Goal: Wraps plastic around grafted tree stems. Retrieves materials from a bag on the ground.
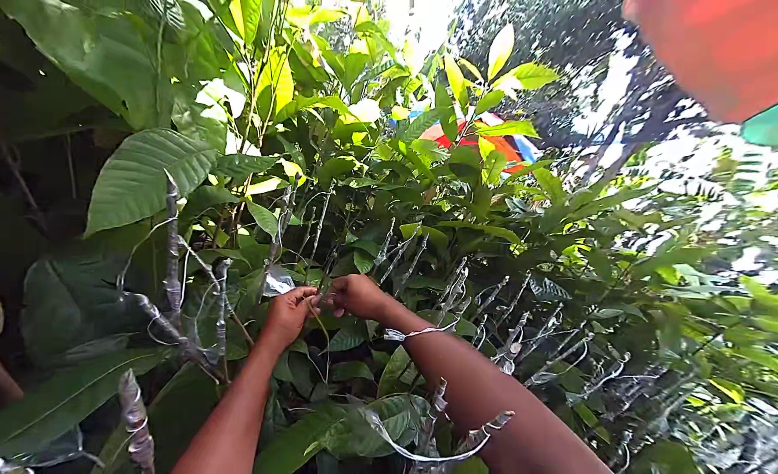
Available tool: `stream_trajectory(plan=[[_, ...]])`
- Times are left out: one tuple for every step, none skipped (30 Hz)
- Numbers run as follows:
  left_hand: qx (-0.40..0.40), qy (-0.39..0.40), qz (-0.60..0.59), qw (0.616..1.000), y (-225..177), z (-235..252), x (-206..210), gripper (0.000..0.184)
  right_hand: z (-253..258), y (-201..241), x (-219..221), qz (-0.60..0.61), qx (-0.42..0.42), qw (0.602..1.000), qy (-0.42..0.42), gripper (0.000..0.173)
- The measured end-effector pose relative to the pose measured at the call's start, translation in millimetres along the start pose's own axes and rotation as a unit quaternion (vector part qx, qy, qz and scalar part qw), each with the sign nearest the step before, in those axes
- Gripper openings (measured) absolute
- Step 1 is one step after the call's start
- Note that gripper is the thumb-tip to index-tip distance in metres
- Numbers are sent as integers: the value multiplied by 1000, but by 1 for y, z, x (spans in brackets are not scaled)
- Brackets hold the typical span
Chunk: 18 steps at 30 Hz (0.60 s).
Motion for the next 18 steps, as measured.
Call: stream_trajectory(plan=[[1,-7,7,1000,0,1,-1,20,-11,3,3,-6,-3,1000,-16,22],[-9,-14,5,1000,0,1,-2,20,-27,12,7,-43,-14,998,-39,23],[-20,-19,-5,1000,1,2,-2,20,-49,27,15,-106,-26,992,-55,25],[-28,-23,-20,999,1,3,-2,19,-72,45,27,-171,-42,983,-58,26],[-33,-17,-34,999,1,3,-1,18,-90,60,38,-214,-66,973,-53,28],[-31,-1,-40,999,-1,1,4,16,-101,71,47,-237,-89,967,-32,30],[-21,24,-37,999,-4,-3,12,15,-104,77,49,-238,-92,967,4,28],[-2,50,-36,998,-8,-9,21,17,-101,81,42,-211,-80,974,39,25],[20,67,-45,997,-14,-17,31,17,-95,83,28,-162,-69,982,65,24],[49,79,-46,995,-14,-22,40,16,-85,80,11,-100,-63,989,85,25],[51,110,-34,992,-11,-23,48,22,-73,72,-8,-38,-50,993,97,28],[47,148,9,988,-6,-23,53,23,-60,57,-26,-8,-33,995,90,32],[48,179,43,982,-5,-22,53,22,-46,36,-41,-36,-15,998,58,34],[51,180,54,981,-3,-21,46,20,-36,14,-51,-121,9,992,14,35],[50,155,45,986,-2,-18,35,18,-32,-3,-51,-222,44,974,-22,36],[45,119,24,992,-2,-15,23,16,-36,-12,-44,-290,72,954,-32,37],[35,80,-1,996,-2,-12,12,14,-43,-13,-33,-327,80,941,-33,35],[24,41,-20,999,-2,-10,5,13,-52,-6,-20,-347,67,935,-36,31]])
Point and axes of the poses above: each hand's wrist, its own z-axis towards the middle knuckle, its own x-axis out of the palm, y = z × x, the point moved 8 cm from there along z, towards the middle knuckle, and after that the axes turned 10 degrees about x, right-handed, at the moved point
